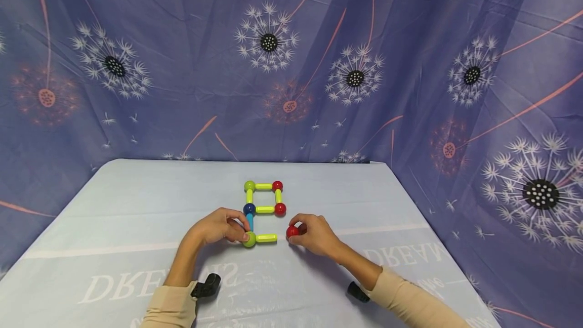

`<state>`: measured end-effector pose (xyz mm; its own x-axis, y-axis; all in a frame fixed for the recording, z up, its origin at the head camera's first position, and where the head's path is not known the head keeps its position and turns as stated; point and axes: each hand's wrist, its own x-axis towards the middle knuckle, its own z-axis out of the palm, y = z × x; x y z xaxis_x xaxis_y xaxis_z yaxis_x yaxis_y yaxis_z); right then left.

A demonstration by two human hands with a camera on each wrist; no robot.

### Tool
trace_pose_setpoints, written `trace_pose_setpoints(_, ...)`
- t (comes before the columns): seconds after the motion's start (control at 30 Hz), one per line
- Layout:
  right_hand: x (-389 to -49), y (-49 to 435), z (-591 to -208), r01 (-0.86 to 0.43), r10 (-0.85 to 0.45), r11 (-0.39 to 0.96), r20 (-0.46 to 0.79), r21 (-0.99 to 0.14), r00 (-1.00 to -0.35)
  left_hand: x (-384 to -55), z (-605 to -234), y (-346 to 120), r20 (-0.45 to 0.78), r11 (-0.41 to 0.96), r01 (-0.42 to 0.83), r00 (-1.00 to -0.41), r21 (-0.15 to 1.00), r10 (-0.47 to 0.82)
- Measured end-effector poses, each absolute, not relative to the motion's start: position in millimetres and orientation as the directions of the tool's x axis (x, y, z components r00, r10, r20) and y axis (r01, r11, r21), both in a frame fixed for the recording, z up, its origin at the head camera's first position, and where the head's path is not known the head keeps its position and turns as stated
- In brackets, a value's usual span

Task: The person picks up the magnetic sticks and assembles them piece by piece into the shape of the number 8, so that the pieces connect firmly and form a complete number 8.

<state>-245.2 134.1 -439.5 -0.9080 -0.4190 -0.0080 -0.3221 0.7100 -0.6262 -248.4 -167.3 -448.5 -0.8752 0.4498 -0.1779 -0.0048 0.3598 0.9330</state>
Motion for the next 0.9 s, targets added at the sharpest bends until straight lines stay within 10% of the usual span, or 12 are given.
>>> trace_pose_setpoints(0.9,-238,121,-443,-0.374,-0.472,0.677,0.016,-0.634,-0.881,-248,-449,-166,-0.171,0.357,-0.002,-0.881,0.934,0.442)
